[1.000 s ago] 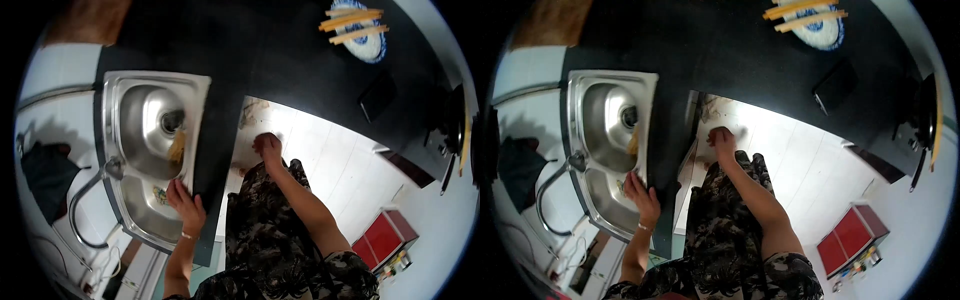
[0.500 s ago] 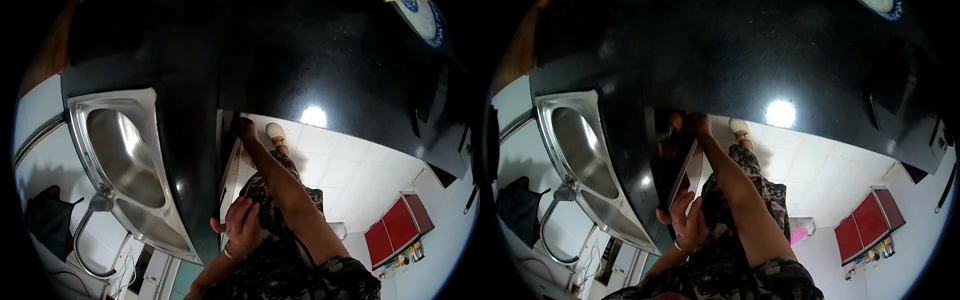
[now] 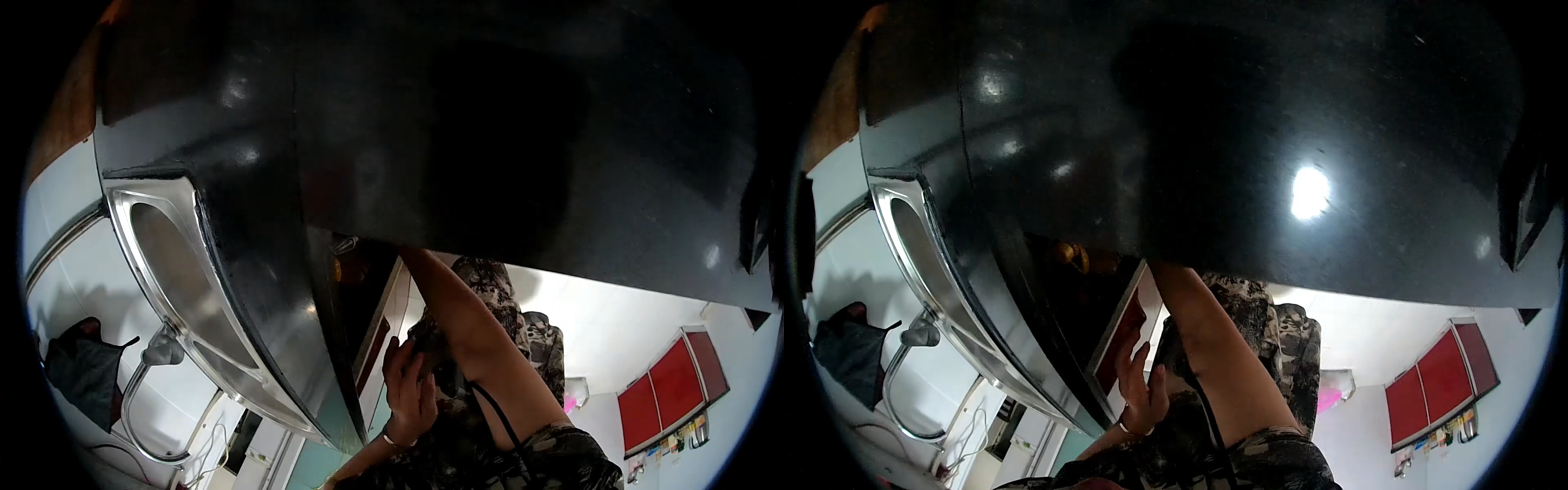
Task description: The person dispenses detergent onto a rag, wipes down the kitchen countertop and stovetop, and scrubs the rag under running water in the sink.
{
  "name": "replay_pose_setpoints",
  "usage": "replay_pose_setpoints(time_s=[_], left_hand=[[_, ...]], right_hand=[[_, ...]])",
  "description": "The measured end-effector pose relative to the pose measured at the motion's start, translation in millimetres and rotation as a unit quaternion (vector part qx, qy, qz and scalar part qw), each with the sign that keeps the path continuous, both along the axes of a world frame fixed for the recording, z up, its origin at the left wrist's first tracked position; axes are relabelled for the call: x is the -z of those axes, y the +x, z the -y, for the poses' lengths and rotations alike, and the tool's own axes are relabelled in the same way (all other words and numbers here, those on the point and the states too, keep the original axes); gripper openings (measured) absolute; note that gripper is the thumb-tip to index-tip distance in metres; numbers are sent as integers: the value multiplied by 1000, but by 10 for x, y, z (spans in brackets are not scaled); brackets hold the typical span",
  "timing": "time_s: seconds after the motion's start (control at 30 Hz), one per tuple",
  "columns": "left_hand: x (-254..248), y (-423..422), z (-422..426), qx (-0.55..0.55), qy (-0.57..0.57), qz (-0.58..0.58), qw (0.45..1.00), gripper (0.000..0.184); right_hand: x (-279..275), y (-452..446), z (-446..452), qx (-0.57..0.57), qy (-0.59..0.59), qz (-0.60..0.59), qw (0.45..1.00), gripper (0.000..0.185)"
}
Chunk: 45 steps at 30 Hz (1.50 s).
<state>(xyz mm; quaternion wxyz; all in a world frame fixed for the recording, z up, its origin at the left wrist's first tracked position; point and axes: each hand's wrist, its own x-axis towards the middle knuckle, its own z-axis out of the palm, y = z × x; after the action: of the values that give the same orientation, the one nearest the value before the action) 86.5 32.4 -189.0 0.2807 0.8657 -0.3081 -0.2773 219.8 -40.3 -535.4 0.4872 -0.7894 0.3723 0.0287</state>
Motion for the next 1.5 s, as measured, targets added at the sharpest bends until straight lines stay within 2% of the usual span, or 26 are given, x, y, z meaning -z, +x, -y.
replay_pose_setpoints(time_s=[0.1, 0.17, 0.27, 0.3, 0.4, 0.43, 0.53, 0.57, 0.67, 0.7, 0.8, 0.87, 0.93, 1.0, 1.07, 1.1, 1.2, 1.37, 1.5], left_hand=[[61, 26, -82, 5, 12, 18, 1000, 38], [113, 74, -9, -57, -49, -3, 997, 39], [172, 43, -156, -63, -56, 1, 996, 40], [139, 87, -161, -36, -20, 13, 999, 42], [203, -45, -237, -151, -31, -60, 986, 45], [271, -91, -232, -220, -48, -75, 971, 45], [430, -53, -343, -186, -70, -40, 979, 40], [421, -57, -354, -183, -45, -25, 982, 36], [365, -17, -288, -192, -9, -60, 980, 36], [459, -23, -309, -195, -68, -38, 978, 36], [535, -16, -362, -157, -142, -5, 977, 33], [485, -145, -498, -227, -18, -99, 969, 31], [358, -1, -276, -176, -9, -75, 981, 29], [488, -111, -391, -184, -84, -64, 977, 30], [653, -245, -644, -228, -106, -104, 962, 30], [713, -347, -822, -269, -88, -149, 948, 30], [719, -442, -835, -327, -95, -181, 923, 31], [488, -209, -419, -239, -94, -148, 955, 32], [446, -89, -367, -152, -78, -151, 974, 35]], right_hand=[[36, 105, 2, 6, 21, -17, 1000, 20], [44, 207, 41, 8, 34, -18, 999, 20], [137, 304, -39, 16, 51, -32, 998, 20], [156, 336, -50, 21, 57, -34, 998, 20], [221, 419, -90, 37, 73, -38, 996, 20], [237, 440, -102, 43, 77, -39, 995, 21], [279, 487, -132, 59, 93, -37, 993, 21], [287, 498, -139, 62, 99, -37, 992, 21], [308, 538, -163, 76, 112, -33, 990, 21], [310, 557, -170, 79, 115, -33, 990, 21], [315, 590, -199, 90, 132, -30, 987, 22], [316, 594, -201, 96, 141, -28, 985, 22], [320, 610, -204, 102, 151, -25, 983, 22], [310, 641, -210, 108, 161, -22, 981, 22], [303, 663, -220, 114, 171, -19, 978, 22], [310, 679, -223, 118, 177, -19, 977, 23], [313, 722, -244, 134, 204, -13, 970, 23], [185, 767, -178, 195, 289, 9, 937, 23], [-6, 781, -122, 297, 424, 65, 853, 24]])
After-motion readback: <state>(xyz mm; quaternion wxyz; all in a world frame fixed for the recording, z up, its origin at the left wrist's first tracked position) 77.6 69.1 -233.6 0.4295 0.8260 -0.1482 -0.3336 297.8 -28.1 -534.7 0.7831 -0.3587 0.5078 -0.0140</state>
